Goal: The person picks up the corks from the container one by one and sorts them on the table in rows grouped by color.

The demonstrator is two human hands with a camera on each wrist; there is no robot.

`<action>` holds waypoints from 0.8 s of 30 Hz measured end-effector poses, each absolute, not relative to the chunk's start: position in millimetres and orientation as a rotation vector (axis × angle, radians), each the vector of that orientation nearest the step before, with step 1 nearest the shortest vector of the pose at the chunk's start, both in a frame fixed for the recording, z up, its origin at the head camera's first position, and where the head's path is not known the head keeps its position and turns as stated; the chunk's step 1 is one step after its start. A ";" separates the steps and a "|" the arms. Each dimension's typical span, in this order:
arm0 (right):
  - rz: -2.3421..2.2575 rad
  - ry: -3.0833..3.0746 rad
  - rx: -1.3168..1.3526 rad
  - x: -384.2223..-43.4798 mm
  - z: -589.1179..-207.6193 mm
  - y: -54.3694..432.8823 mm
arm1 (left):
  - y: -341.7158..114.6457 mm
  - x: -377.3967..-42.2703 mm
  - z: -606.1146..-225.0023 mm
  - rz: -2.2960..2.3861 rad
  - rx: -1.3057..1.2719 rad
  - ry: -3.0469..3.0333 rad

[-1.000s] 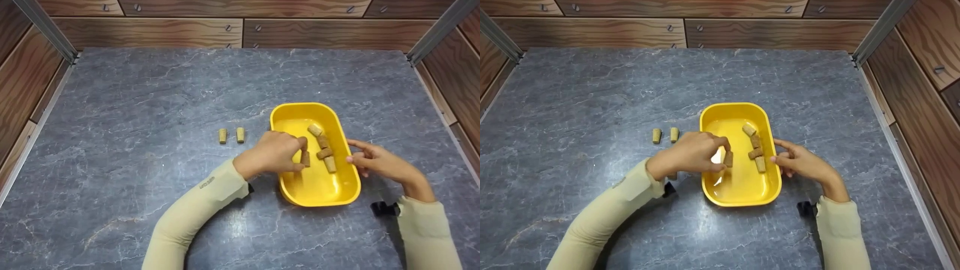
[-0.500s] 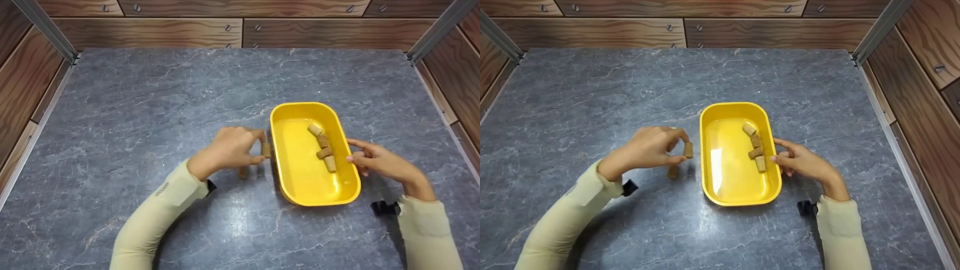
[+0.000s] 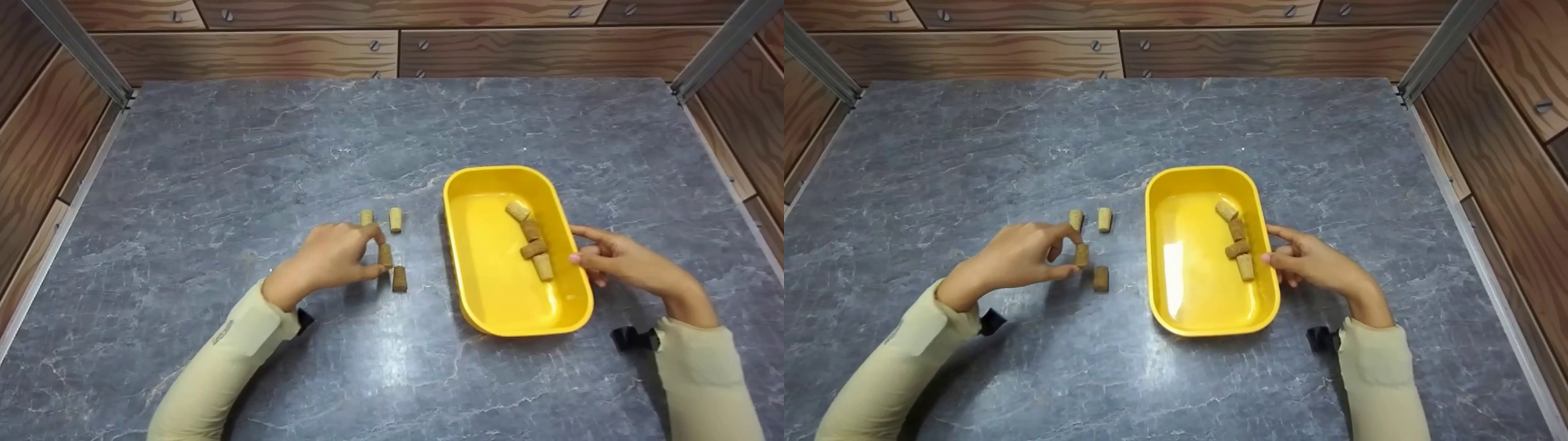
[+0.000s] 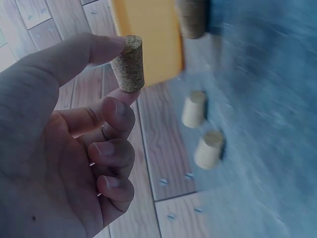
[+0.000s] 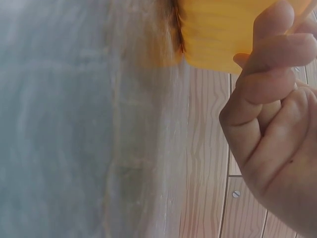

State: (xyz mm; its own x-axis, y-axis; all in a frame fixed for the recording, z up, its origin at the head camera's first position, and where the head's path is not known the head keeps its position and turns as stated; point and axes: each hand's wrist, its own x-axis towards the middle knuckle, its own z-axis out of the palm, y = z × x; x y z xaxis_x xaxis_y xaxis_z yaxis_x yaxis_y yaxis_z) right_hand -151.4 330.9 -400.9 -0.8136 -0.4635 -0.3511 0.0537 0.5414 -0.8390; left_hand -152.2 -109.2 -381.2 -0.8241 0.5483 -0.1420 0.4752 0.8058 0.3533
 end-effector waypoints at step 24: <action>-1.255 2.226 -0.331 -151.4 -401.5 331.0 | -130.9 -143.1 -408.0 0.357 0.718 2.678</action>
